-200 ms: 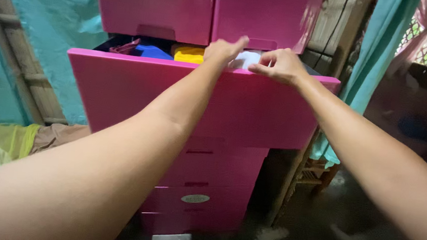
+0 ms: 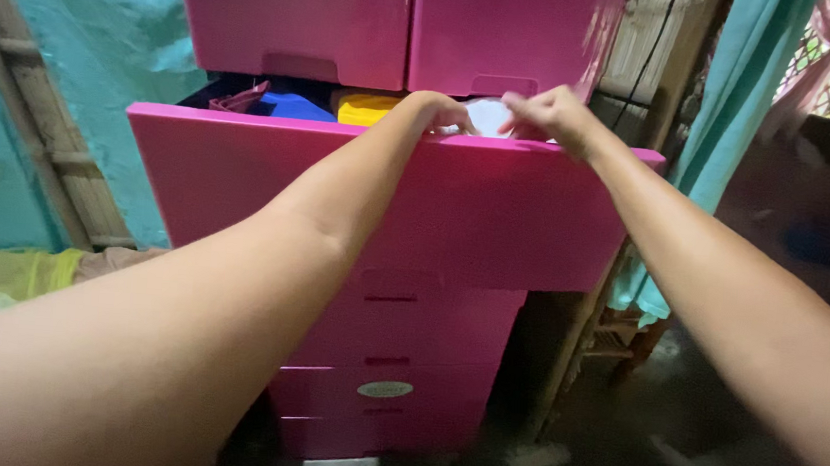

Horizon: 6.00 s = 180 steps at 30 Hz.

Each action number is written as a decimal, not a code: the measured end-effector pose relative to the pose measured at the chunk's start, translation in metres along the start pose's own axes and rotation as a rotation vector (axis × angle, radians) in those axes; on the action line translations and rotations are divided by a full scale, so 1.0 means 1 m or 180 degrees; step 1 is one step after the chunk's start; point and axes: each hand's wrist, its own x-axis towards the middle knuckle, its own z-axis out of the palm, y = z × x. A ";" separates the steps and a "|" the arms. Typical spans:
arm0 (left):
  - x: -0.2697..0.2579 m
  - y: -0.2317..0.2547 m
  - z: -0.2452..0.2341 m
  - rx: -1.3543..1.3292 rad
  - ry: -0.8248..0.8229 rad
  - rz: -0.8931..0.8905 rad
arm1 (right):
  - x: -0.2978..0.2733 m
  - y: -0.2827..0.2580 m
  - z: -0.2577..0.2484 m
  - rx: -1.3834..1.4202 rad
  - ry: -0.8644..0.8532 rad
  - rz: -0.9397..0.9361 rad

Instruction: The person opens multiple drawers of a pink plastic dresser, removes folded clothes, and rearranges them inside. They handle black, white, red, and pink garments, then close the drawers. The person repeats the process on different drawers, adjusting the placement of items.

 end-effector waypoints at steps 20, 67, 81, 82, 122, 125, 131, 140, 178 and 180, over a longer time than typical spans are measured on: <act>0.053 -0.002 -0.001 -0.0471 -0.0044 0.0028 | -0.012 -0.011 0.006 -0.0910 -0.0110 -0.0608; 0.035 0.001 0.009 0.0858 -0.0765 0.0449 | 0.038 0.074 -0.070 -0.3913 0.1073 0.1038; 0.045 0.007 0.015 0.0919 -0.0388 0.0166 | 0.109 0.100 -0.018 -0.2464 -0.1251 0.1597; 0.053 0.003 0.015 0.0861 -0.0479 0.0192 | 0.108 0.092 -0.014 -0.2453 -0.1260 0.1619; -0.030 -0.016 0.001 -0.0285 -0.0206 0.0594 | 0.045 0.075 -0.050 -0.1190 -0.0627 0.2912; -0.052 -0.011 -0.004 -0.0944 0.0177 0.0567 | 0.053 0.077 -0.073 -0.0975 -0.0715 0.2979; -0.107 0.006 -0.007 -0.1423 0.0367 0.0361 | 0.068 0.121 -0.110 -0.0165 -0.0078 0.1193; -0.106 0.002 -0.009 -0.1434 0.0468 0.0194 | 0.009 0.006 -0.036 -0.2790 0.1381 0.0416; -0.042 -0.017 -0.006 -0.0277 0.0884 0.0250 | 0.088 -0.010 0.041 -0.2039 -0.1326 0.0481; -0.036 -0.015 -0.007 0.0085 0.0836 0.0245 | 0.097 -0.002 0.048 -0.2146 -0.1457 0.0871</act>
